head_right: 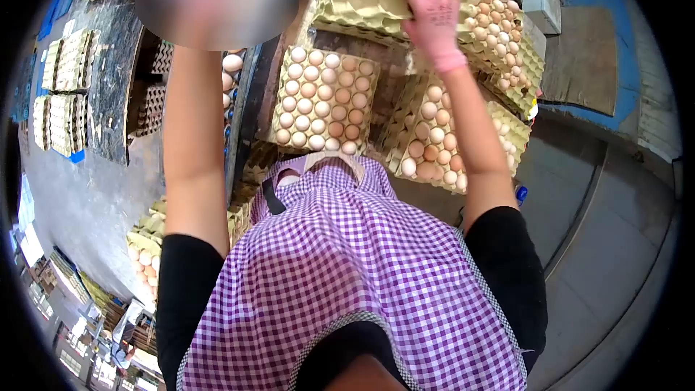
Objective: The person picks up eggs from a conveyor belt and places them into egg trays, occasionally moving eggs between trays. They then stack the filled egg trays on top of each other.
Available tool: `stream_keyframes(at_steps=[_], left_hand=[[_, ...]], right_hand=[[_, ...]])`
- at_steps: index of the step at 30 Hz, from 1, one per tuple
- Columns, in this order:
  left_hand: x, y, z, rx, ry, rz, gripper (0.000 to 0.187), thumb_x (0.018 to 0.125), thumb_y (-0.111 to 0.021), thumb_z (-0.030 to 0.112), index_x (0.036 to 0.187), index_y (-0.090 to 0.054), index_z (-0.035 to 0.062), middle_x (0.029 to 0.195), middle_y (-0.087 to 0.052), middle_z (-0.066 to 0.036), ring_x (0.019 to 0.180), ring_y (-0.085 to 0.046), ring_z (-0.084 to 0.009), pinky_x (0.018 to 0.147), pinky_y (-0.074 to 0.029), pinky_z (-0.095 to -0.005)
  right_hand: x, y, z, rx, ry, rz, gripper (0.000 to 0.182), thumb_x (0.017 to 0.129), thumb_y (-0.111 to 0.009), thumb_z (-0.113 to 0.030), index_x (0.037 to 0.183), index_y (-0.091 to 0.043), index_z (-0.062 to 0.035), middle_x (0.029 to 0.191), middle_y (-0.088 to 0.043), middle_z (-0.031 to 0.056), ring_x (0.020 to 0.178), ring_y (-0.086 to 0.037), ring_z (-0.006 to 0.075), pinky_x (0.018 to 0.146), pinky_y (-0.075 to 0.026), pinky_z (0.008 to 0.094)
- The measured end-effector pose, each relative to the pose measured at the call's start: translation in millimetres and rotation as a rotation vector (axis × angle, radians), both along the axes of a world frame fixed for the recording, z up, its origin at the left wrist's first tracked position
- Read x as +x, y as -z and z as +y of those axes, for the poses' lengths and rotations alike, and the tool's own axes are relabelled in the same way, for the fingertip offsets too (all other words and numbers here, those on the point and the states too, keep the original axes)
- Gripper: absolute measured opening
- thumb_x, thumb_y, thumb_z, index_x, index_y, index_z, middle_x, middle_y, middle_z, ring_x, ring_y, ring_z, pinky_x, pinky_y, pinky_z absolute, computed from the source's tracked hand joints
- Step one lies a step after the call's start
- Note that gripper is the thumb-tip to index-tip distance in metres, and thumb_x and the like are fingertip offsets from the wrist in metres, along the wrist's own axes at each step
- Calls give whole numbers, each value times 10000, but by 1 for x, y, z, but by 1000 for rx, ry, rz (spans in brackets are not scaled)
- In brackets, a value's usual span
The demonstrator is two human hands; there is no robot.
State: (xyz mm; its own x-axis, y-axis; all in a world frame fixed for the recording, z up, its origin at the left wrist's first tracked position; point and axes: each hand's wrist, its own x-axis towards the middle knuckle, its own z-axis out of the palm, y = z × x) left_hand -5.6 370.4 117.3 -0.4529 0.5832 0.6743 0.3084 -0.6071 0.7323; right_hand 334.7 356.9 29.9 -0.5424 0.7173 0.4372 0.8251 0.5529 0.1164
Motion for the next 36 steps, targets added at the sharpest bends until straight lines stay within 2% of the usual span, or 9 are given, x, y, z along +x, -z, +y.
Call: stream_keyframes(at_steps=[3, 8, 13, 17, 19, 27, 28, 31, 36], left_hand=[[18, 64, -95, -388, -10, 88, 255, 972, -586, 170, 1122, -577, -36, 1049, -638, -184, 987, -593, -310, 887, -469, -405], [39, 203, -268, -966, 101, 148, 354, 931, -609, 150, 1225, -597, -48, 1254, -581, -244, 1200, -549, -412, 1047, -429, -445], [54, 246, -369, -1362, 254, 4, 332, 950, -592, 230, 1196, -625, 10, 1167, -620, -209, 1120, -594, -393, 976, -465, -445], [61, 259, -349, -1316, 121, 259, 397, 944, -617, 278, 1269, -598, 52, 1274, -575, -205, 1214, -541, -389, 1049, -425, -468], [60, 265, -307, -1133, 57, 388, 468, 943, -619, 296, 1343, -545, 62, 1320, -533, -235, 1264, -493, -419, 1095, -388, -489], [74, 332, -110, -919, 93, 950, 636, 953, -597, 443, 1420, -482, 25, 1463, -460, -220, 1390, -390, -422, 1161, -305, -530], [78, 339, -110, -973, 158, 1092, 660, 951, -591, 469, 1430, -477, 28, 1470, -461, -210, 1403, -379, -416, 1171, -279, -548], [93, 340, -125, -1024, 194, 1233, 648, 928, -616, 479, 1408, -505, 58, 1436, -500, -169, 1395, -398, -380, 1163, -269, -571], [82, 305, -124, -953, 171, 1215, 428, 892, -655, 446, 1192, -606, 145, 1213, -590, -85, 1211, -527, -259, 969, -406, -475]], right_hand=[[-28, 43, 26, -176, 221, -101, 594, 733, -815, -231, 1277, -626, -375, 1327, -532, 127, 1133, -559, 265, 888, -414, 386], [-35, 137, 28, -464, 81, -309, 748, 801, -691, -661, 1405, -520, -254, 1461, -468, 216, 1328, -490, 377, 1044, -423, 492], [-48, 157, 56, -430, 149, -179, 769, 809, -693, -648, 1409, -512, -203, 1409, -497, 223, 1278, -497, 393, 1019, -431, 513], [-77, 121, -9, -287, -47, 112, 563, 868, -712, -461, 1318, -602, -142, 1305, -575, 200, 1204, -541, 378, 983, -458, 492], [-75, 134, -46, -759, -108, 308, 453, 880, -707, -354, 1250, -647, -100, 1220, -628, 176, 1144, -582, 350, 991, -460, 450], [-51, 250, -62, -550, 266, -273, 636, 977, -461, -571, 1444, -510, -141, 1389, -563, 224, 1276, -538, 370, 1049, -392, 516], [-55, 233, -67, -965, 442, -156, 629, 981, -442, -578, 1431, -520, -145, 1398, -552, 210, 1321, -494, 363, 1040, -388, 541], [-48, 233, -108, -532, 300, -91, 561, 963, -541, -501, 1394, -535, -142, 1391, -543, 177, 1256, -530, 374, 1025, -394, 548], [-56, 210, -103, -638, 180, -5, 521, 912, -647, -405, 1373, -542, -186, 1323, -556, 151, 1169, -586, 337, 945, -476, 522]])
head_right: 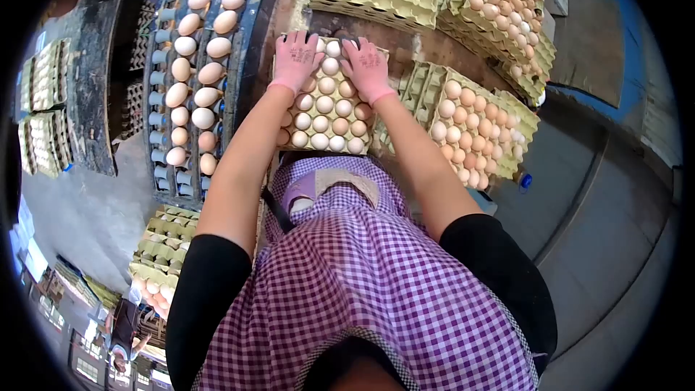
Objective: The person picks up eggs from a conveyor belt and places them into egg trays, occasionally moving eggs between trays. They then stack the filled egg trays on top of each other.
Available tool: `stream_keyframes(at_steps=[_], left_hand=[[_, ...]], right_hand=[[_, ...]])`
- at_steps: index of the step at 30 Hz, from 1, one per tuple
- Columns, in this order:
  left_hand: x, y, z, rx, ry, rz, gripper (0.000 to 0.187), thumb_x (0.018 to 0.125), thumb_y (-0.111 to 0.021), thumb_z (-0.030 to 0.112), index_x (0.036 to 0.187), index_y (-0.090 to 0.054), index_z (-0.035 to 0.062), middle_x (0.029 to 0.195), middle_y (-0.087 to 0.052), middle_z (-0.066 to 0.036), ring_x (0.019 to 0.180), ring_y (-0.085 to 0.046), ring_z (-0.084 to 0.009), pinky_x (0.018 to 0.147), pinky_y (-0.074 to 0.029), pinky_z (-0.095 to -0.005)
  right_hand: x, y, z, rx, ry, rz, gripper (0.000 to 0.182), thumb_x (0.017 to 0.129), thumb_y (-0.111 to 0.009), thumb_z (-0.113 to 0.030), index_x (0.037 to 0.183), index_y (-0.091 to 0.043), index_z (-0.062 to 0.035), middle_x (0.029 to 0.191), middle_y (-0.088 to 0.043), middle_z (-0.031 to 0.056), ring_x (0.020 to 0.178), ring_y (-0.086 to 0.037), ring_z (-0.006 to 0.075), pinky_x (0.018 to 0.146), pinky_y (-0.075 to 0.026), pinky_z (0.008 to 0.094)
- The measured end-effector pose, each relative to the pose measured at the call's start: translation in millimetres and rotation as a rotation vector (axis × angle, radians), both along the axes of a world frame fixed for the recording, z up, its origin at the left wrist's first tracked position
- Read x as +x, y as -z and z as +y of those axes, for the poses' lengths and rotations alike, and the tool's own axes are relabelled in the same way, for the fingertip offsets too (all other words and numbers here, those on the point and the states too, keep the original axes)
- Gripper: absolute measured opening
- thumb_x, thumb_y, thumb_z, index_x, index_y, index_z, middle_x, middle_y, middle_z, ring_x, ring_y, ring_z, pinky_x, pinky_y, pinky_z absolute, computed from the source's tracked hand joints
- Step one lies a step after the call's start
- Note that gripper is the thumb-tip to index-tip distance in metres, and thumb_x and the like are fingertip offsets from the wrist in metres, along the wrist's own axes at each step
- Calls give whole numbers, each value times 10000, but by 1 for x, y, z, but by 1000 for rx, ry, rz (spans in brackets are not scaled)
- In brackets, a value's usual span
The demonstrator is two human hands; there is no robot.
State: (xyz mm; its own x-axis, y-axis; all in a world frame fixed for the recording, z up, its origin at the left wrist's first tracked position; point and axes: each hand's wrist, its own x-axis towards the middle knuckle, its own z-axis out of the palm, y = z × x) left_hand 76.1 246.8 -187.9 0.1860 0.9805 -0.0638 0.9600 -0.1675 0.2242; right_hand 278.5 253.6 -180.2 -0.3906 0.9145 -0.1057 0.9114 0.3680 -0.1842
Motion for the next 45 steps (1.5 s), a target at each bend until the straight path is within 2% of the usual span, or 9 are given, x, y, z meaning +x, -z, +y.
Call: stream_keyframes(at_steps=[9, 17, 23, 30, 35, 38, 39, 40, 45], left_hand=[[-19, 15, 24, 47, 274, 57, 415, 875, -641, 555, 1028, -631, 169, 1051, -601, -50, 1045, -621, -221, 827, -475, -380], [-41, -111, -89, 212, -462, -528, 445, 877, -690, 370, 1198, -600, 76, 1096, -616, -143, 1004, -614, -338, 854, -485, -438], [-182, -136, -148, 359, -849, -164, 520, 869, -711, 368, 1286, -549, 103, 1137, -557, -119, 926, -624, -311, 796, -485, -409], [-273, -90, -148, 175, -898, 30, 509, 854, -728, 371, 1293, -577, 162, 1190, -558, -118, 1058, -619, -300, 872, -485, -438], [-263, -72, -149, 229, -798, 161, 534, 817, -725, 385, 1265, -592, 127, 1292, -540, -167, 1221, -507, -384, 1050, -369, -581], [-193, -95, -121, 248, -645, 100, 516, 837, -706, 367, 1252, -590, 84, 1266, -555, -166, 1213, -508, -373, 1053, -384, -543], [-167, -113, -109, 198, -550, -215, 500, 847, -696, 359, 1240, -593, 68, 1247, -567, -166, 1212, -509, -368, 1058, -390, -514], [-141, -124, -96, 139, -455, -515, 484, 857, -686, 351, 1228, -596, 52, 1227, -579, -166, 1212, -510, -362, 1062, -396, -484], [-20, -48, -21, 56, 53, -231, 526, 956, -576, 401, 1347, -567, 48, 1330, -560, -203, 1302, -479, -385, 1137, -330, -518]], right_hand=[[-28, -19, 56, 39, -507, -437, 323, 870, -679, -377, 1164, -617, -259, 1036, -588, 56, 947, -649, 262, 733, -532, 444], [-9, -74, 52, -246, -313, 313, 474, 915, -663, -296, 1374, -582, -209, 1228, -604, 147, 1120, -612, 349, 938, -510, 429], [-249, -163, 56, 100, -1009, 421, 393, 867, -709, -308, 1248, -644, -235, 1092, -605, 86, 1049, -626, 285, 838, -516, 407], [-410, -91, 89, 106, -1423, 33, 465, 884, -669, -402, 1328, -605, -280, 1125, -597, 53, 1109, -597, 253, 879, -509, 396], [-361, -77, 99, 264, -1216, 305, 480, 932, -621, -443, 1340, -594, -192, 1372, -568, 113, 1296, -503, 343, 1054, -420, 478], [-206, -104, 88, 33, -665, 548, 402, 956, -603, -341, 1278, -630, -101, 1260, -631, 145, 1214, -566, 335, 1047, -442, 429], [-159, -112, 83, -90, -446, 698, 372, 963, -594, -303, 1253, -642, -76, 1238, -644, 156, 1188, -583, 336, 1039, -452, 413], [-113, -105, 74, -129, -260, 685, 355, 963, -592, -282, 1241, -647, -67, 1246, -646, 156, 1184, -586, 343, 1022, -464, 406], [13, -32, 33, -210, 119, 348, 443, 974, -572, -357, 1310, -616, -72, 1354, -586, 209, 1276, -533, 363, 1073, -415, 433]])
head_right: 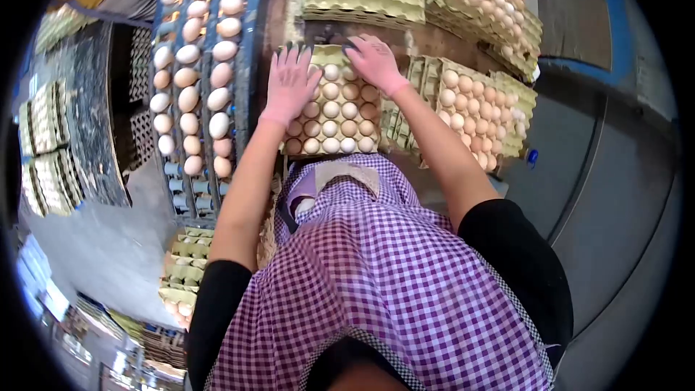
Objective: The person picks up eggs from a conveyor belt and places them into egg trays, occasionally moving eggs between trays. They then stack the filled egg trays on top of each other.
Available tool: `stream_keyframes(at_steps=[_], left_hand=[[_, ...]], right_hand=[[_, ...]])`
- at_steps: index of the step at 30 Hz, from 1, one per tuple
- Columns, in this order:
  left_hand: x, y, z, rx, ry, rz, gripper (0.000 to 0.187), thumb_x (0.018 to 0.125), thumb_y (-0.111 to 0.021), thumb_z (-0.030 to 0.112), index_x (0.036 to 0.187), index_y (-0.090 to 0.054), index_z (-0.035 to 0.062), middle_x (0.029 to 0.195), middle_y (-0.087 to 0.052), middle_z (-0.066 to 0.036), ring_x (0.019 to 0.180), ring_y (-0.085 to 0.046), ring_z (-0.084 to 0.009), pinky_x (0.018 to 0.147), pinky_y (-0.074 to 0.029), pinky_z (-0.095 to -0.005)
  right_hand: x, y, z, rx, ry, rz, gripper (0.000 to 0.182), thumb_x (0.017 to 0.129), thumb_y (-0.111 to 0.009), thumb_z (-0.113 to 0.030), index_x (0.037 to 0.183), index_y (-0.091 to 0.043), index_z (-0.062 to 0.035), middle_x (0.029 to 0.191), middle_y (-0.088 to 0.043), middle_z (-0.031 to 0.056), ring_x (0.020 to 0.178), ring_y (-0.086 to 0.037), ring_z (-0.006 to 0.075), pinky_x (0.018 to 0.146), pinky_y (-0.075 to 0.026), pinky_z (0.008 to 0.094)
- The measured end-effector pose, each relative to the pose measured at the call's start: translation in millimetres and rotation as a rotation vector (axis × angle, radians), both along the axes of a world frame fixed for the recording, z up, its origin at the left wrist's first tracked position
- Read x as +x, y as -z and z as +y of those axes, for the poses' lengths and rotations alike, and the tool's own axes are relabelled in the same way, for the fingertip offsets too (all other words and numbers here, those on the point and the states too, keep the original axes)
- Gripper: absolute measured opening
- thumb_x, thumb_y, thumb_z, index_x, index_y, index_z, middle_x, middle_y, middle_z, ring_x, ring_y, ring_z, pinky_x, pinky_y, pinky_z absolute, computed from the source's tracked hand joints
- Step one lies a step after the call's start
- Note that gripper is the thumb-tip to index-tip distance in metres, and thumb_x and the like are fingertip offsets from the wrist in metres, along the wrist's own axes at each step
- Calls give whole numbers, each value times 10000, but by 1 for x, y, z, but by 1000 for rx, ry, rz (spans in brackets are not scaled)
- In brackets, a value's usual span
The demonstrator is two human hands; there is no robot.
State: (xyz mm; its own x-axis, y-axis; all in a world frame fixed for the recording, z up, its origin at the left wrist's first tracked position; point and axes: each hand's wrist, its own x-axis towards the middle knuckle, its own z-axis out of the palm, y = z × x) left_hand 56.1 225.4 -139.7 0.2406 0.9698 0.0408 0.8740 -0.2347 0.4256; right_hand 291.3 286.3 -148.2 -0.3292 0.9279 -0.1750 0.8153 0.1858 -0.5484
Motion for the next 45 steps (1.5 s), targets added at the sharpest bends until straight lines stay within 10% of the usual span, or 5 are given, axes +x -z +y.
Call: stream_keyframes(at_steps=[14, 21, 32, 42, 45], left_hand=[[23, 42, -12, -225, -49, 232, 484, 900, -671, 417, 1235, -577, 80, 1270, -564, -121, 1215, -547, -315, 942, -450, -540], [-21, 12, -45, -398, -642, -1071, 361, 999, -549, 115, 1347, -502, 30, 1277, -569, -124, 1101, -595, -209, 974, -480, -355], [27, 38, -41, -395, -86, 289, 216, 865, -693, 309, 1014, -658, 156, 1233, -542, -166, 949, -687, -304, 754, -563, -412], [6, 11, -58, -413, -183, 157, 295, 960, -558, 427, 1179, -614, 238, 1278, -508, -172, 945, -692, -295, 765, -556, -383], [2, -22, -93, -529, -355, -163, 491, 994, -492, 504, 1409, -530, 245, 1503, -440, -213, 1422, -395, -303, 1038, -434, -408]], right_hand=[[-1, 34, -56, 172, -29, -318, 458, 864, -693, -452, 1167, -590, -124, 1206, -567, 88, 1138, -582, 281, 934, -474, 429], [46, 42, -49, -256, 205, 373, 370, 964, -576, -295, 1227, -609, -36, 1166, -648, 196, 1097, -608, 378, 983, -469, 432], [-6, -4, -70, -44, -357, -137, 348, 958, -589, -351, 1281, -603, -222, 1246, -594, 88, 1091, -626, 311, 901, -515, 422], [-32, -14, -33, 34, -352, -310, 397, 884, -677, -301, 1274, -608, -270, 1290, -519, 163, 1084, -636, 323, 805, -558, 428], [-40, 17, -13, 188, -575, -512, 372, 794, -771, -269, 1140, -641, -221, 1161, -534, 127, 1015, -648, 278, 730, -552, 400]])
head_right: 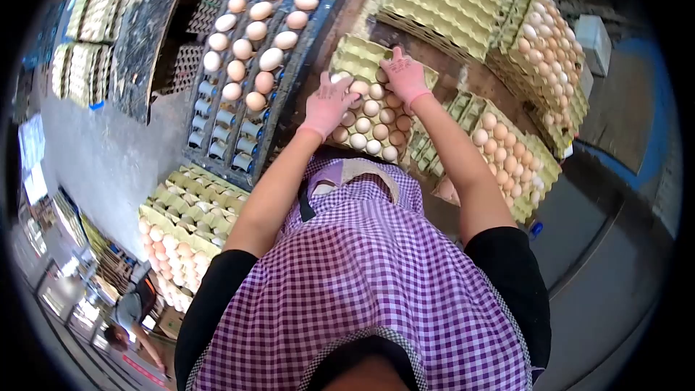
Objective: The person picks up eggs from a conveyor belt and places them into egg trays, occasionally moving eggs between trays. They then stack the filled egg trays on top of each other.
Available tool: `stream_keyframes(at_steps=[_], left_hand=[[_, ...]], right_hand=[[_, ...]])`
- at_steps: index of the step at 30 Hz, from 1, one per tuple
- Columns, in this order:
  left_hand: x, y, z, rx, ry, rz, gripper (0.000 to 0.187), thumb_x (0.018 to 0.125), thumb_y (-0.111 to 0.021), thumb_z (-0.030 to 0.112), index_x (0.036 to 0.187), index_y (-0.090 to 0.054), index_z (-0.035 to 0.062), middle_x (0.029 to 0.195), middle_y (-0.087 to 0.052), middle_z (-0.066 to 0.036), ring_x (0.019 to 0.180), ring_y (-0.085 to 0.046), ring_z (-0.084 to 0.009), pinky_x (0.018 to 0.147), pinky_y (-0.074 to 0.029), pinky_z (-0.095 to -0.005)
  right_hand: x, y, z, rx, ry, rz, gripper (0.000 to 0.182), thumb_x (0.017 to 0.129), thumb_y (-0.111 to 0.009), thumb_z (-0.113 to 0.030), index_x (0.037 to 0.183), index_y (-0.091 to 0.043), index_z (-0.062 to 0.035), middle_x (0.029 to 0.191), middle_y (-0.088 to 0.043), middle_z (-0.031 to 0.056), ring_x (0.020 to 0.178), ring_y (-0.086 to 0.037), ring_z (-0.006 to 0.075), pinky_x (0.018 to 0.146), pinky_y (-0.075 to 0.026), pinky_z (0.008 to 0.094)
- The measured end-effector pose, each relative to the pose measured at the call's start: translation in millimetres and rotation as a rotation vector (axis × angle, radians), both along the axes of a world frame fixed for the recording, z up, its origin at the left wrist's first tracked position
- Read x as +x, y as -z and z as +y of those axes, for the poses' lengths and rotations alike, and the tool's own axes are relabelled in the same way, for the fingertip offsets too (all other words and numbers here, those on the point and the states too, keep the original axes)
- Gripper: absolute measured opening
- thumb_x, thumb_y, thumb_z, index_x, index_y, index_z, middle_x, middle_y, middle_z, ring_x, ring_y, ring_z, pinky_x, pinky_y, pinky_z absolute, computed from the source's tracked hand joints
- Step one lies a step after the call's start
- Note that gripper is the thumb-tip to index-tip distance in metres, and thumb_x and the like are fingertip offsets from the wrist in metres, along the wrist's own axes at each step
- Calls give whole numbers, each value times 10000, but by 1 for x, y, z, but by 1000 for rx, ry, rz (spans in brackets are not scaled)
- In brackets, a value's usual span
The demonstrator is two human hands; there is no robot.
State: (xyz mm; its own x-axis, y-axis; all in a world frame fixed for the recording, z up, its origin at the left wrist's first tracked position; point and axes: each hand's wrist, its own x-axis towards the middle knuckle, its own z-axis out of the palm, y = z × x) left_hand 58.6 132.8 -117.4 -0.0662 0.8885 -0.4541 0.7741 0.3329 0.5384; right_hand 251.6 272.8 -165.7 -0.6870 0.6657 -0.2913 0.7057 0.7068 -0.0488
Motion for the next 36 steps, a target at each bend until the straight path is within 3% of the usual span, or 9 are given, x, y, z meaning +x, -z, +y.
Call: stream_keyframes(at_steps=[6, 7, 11, 15, 18, 23, 27, 31, 36], left_hand=[[-42, -47, -85, 230, -450, -304, 503, 953, -631, 393, 1377, -573, 128, 1320, -507, -236, 1198, -562, -391, 1051, -441, -419], [-56, -55, -96, 232, -500, -319, 506, 962, -631, 385, 1390, -556, 127, 1385, -493, -267, 1318, -455, -439, 1091, -403, -467], [-122, -66, -138, 343, -863, -102, 547, 984, -609, 403, 1416, -522, 81, 1438, -458, -327, 1371, -367, -524, 1135, -332, -534], [-191, -48, -156, 267, -1075, 193, 548, 987, -574, 440, 1428, -521, 118, 1380, -540, -247, 1382, -380, -452, 1086, -405, -480], [-230, -41, -153, 217, -1067, 228, 549, 981, -566, 448, 1442, -511, 154, 1369, -520, -291, 1361, -426, -430, 1063, -437, -462], [-250, -37, -155, -124, -1104, 190, 640, 893, -644, 439, 1462, -466, 205, 1470, -401, -286, 1245, -561, -419, 1010, -489, -477], [-242, -46, -173, -53, -1153, 299, 524, 853, -585, 183, 1370, -508, 147, 1338, -470, -243, 1161, -598, -440, 960, -517, -484], [-238, -14, -167, -163, -968, 622, 471, 829, -599, 154, 1295, -535, 130, 1287, -494, -208, 1187, -540, -425, 971, -480, -518], [-181, -9, -121, 545, -843, 732, 484, 873, -571, 149, 1339, -526, 25, 1292, -506, -259, 1207, -486, -460, 992, -422, -558]], right_hand=[[-23, -46, 11, -133, -55, -67, 456, 801, -765, -389, 1215, -659, -228, 1210, -542, 134, 1047, -656, 293, 822, -551, 405], [-33, -56, 14, -223, 49, -29, 514, 803, -760, -428, 1267, -650, -236, 1255, -544, 144, 1074, -656, 303, 862, -549, 410], [-138, -118, -17, -347, -186, 399, 609, 822, -725, -492, 1352, -603, -217, 1377, -516, 200, 1166, -619, 387, 971, -513, 447], [-285, -142, -67, -455, -365, 374, 625, 863, -677, -531, 1392, -564, -219, 1433, -493, 228, 1268, -561, 381, 1038, -471, 452], [-361, -104, -80, -425, -404, 308, 646, 893, -628, -563, 1431, -531, -218, 1425, -505, 218, 1365, -483, 335, 1071, -444, 419], [-389, -83, -84, -238, -500, 221, 544, 896, -641, -436, 1369, -548, -183, 1397, -515, 187, 1127, -647, 354, 921, -534, 457], [-365, -109, -116, -111, -398, 243, 431, 870, -656, -307, 1262, -571, -148, 1276, -557, 179, 1096, -644, 359, 863, -545, 453], [-352, -71, -143, -103, -769, 315, 348, 857, -617, -188, 1199, -598, -128, 1277, -574, 150, 1191, -587, 333, 912, -517, 462], [-253, -66, -146, 46, -546, 958, 460, 825, -695, -283, 1252, -592, -149, 1288, -568, 132, 1266, -499, 324, 1124, -335, 476]])
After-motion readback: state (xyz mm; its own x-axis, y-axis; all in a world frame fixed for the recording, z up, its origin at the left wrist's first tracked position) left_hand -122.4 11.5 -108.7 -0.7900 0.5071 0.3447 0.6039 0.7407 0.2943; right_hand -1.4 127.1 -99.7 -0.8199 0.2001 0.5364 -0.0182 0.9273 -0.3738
